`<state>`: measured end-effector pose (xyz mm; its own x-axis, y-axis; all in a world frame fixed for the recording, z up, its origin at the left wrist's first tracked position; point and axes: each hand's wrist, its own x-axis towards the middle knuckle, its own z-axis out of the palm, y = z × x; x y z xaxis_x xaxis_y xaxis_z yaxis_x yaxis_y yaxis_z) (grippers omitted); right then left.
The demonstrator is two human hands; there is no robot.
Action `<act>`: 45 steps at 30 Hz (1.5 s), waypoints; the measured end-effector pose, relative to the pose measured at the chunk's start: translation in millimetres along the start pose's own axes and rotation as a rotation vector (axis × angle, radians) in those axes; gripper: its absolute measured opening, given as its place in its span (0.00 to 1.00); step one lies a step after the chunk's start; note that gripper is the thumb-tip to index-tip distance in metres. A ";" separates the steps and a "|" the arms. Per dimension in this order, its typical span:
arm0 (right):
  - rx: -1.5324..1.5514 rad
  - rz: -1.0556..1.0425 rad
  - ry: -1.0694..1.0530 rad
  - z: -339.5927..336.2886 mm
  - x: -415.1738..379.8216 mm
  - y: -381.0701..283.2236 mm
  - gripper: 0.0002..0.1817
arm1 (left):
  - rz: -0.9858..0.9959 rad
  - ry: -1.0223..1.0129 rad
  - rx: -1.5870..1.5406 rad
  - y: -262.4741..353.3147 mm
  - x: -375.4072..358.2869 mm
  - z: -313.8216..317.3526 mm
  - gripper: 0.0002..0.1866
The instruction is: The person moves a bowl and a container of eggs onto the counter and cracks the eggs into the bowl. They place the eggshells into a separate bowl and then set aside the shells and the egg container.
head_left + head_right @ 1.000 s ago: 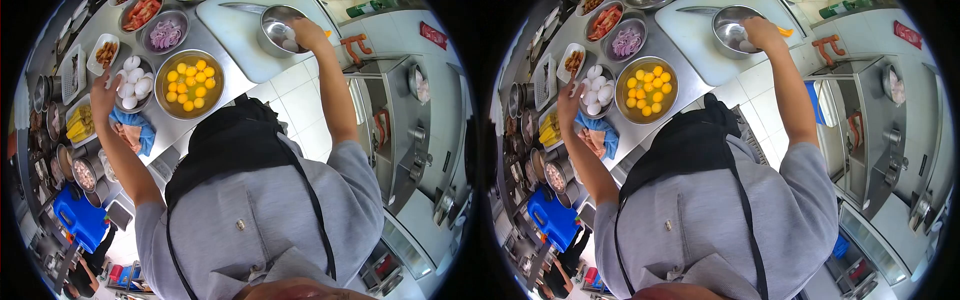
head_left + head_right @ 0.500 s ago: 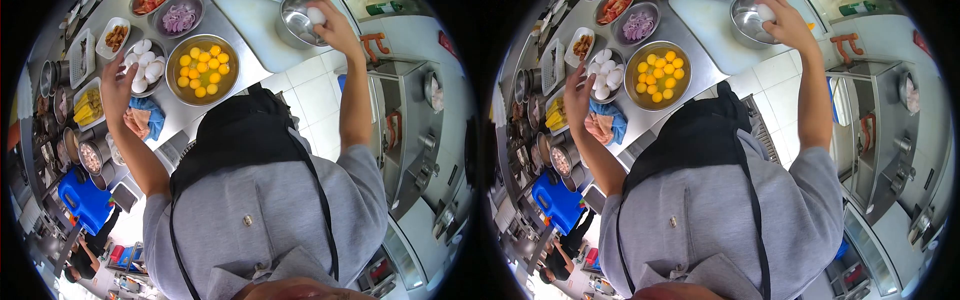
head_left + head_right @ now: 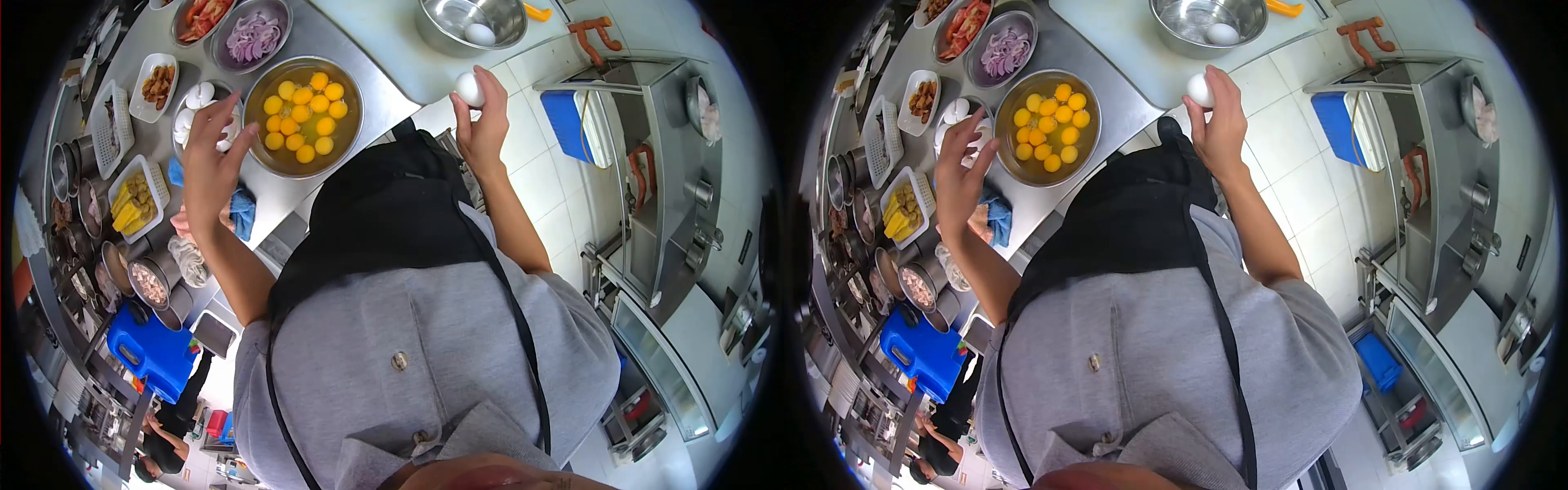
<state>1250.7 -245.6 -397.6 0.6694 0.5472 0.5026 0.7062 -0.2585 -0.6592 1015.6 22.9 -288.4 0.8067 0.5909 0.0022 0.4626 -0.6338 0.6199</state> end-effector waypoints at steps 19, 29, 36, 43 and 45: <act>0.983 0.760 -0.624 75.0 42.8 -99.0 0.21 | 0.329 -0.045 -0.480 37.8 14.9 70.2 0.25; 0.337 0.098 -0.629 103.2 51.2 -96.3 0.22 | 0.262 0.077 -0.457 1.1 2.7 77.6 0.21; 0.074 -0.331 -0.611 89.6 78.3 -98.5 0.19 | 0.364 0.107 -0.256 0.9 4.5 64.0 0.19; 0.636 0.017 -0.688 102.3 74.9 -110.8 0.22 | 0.269 0.247 -0.353 7.0 2.4 50.9 0.20; 0.569 0.025 -0.735 91.7 79.1 -113.1 0.23 | 0.213 0.272 -0.411 -10.3 -6.1 39.9 0.21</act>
<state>1202.6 -100.1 -334.5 0.2312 0.9639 0.1321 0.3436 0.0461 -0.9380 1020.6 5.9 -326.1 0.7177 0.6127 0.3309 0.0724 -0.5383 0.8396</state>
